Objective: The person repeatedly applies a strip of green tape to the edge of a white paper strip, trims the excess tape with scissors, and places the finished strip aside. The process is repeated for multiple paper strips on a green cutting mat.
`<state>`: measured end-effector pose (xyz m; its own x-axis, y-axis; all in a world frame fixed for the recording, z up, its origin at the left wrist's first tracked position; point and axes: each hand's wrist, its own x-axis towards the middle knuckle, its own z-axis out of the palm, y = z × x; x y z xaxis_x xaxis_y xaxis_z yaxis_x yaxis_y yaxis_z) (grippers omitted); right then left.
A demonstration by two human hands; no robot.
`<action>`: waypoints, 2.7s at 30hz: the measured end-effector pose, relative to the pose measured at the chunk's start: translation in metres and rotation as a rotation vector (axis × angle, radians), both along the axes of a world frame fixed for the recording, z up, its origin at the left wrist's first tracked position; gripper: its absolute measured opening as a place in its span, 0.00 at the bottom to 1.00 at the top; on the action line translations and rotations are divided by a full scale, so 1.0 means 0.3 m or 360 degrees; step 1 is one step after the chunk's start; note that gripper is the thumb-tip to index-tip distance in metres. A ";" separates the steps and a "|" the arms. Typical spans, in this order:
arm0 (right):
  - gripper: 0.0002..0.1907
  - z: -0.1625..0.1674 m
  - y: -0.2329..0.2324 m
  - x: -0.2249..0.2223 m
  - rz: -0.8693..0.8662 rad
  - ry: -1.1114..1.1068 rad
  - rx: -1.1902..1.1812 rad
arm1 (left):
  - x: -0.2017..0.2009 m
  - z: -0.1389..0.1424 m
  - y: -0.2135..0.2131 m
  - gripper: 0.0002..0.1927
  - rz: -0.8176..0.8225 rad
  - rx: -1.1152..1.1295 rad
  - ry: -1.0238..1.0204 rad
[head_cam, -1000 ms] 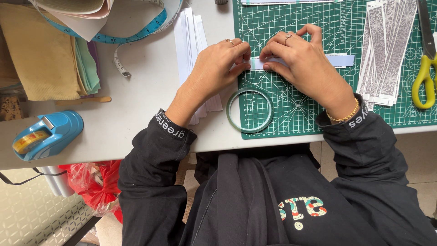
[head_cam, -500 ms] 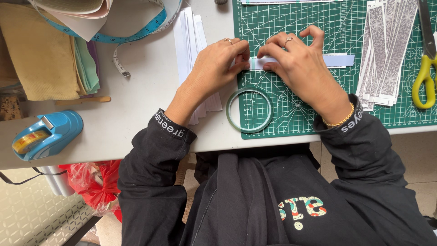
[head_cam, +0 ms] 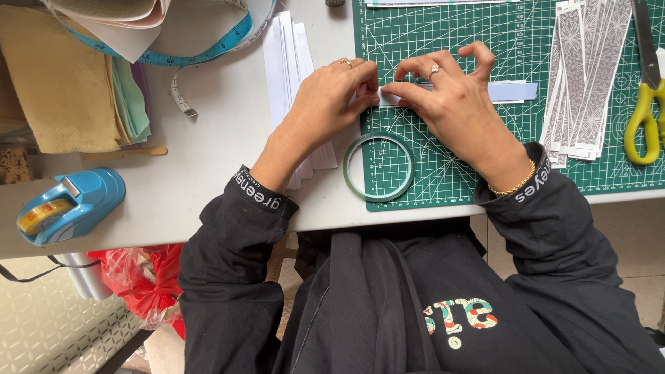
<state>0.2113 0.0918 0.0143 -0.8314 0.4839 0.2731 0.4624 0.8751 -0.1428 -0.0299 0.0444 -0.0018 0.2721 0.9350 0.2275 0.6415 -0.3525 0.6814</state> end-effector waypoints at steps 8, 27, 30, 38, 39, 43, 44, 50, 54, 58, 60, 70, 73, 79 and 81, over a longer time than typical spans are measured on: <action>0.14 -0.010 0.003 0.012 0.0057 0.0033 0.0071 | 0.005 -0.009 0.003 0.10 0.0017 0.0006 0.0006; 0.09 -0.007 0.017 0.011 0.0158 0.0014 0.0263 | 0.004 -0.009 0.007 0.10 0.0012 0.0037 0.0010; 0.12 -0.008 0.014 0.006 0.0134 0.0043 0.0283 | -0.001 -0.011 0.004 0.10 0.0000 0.0038 0.0006; 0.12 0.016 0.014 0.013 0.0140 0.0036 0.0272 | 0.000 -0.012 0.008 0.10 0.0000 0.0007 0.0013; 0.13 0.034 0.015 0.038 0.0036 0.0071 0.0267 | 0.001 -0.011 0.009 0.10 -0.0003 -0.0011 0.0008; 0.14 0.131 -0.026 0.237 -0.0505 0.0282 -0.0028 | -0.004 0.001 0.010 0.08 0.0022 -0.0051 0.0010; 0.13 0.153 -0.045 0.306 -0.0677 0.0361 -0.0143 | -0.005 0.002 0.009 0.08 0.0031 -0.0058 0.0015; 0.20 0.087 -0.142 0.666 -0.1822 0.0596 -0.0587 | 0.008 -0.002 0.000 0.18 0.0082 0.0203 0.0093; 0.17 -0.003 -0.194 0.802 -0.1536 0.0275 -0.0215 | 0.005 -0.010 0.004 0.14 0.0051 0.0264 0.0081; 0.17 -0.043 -0.197 0.856 -0.1398 0.0170 -0.0161 | 0.011 -0.009 0.001 0.09 0.0085 0.0198 0.0093; 0.18 -0.067 -0.163 0.870 -0.1429 0.0139 -0.0258 | 0.012 -0.003 -0.005 0.08 0.0101 0.0199 0.0084; 0.18 -0.254 0.006 1.152 -0.1323 0.0461 -0.0595 | 0.022 0.018 -0.006 0.09 0.0046 0.0116 -0.0053; 0.21 -0.250 0.055 1.199 -0.1216 0.0445 -0.0703 | 0.022 0.016 0.001 0.11 0.0025 0.0083 -0.0088; 0.28 -0.080 0.000 1.058 -0.0653 0.0069 -0.1096 | 0.021 0.006 0.004 0.23 0.0039 -0.0047 -0.0215; 0.30 -0.024 -0.023 0.952 -0.0472 -0.0123 -0.1233 | 0.019 -0.005 0.008 0.25 0.0067 -0.0134 -0.0313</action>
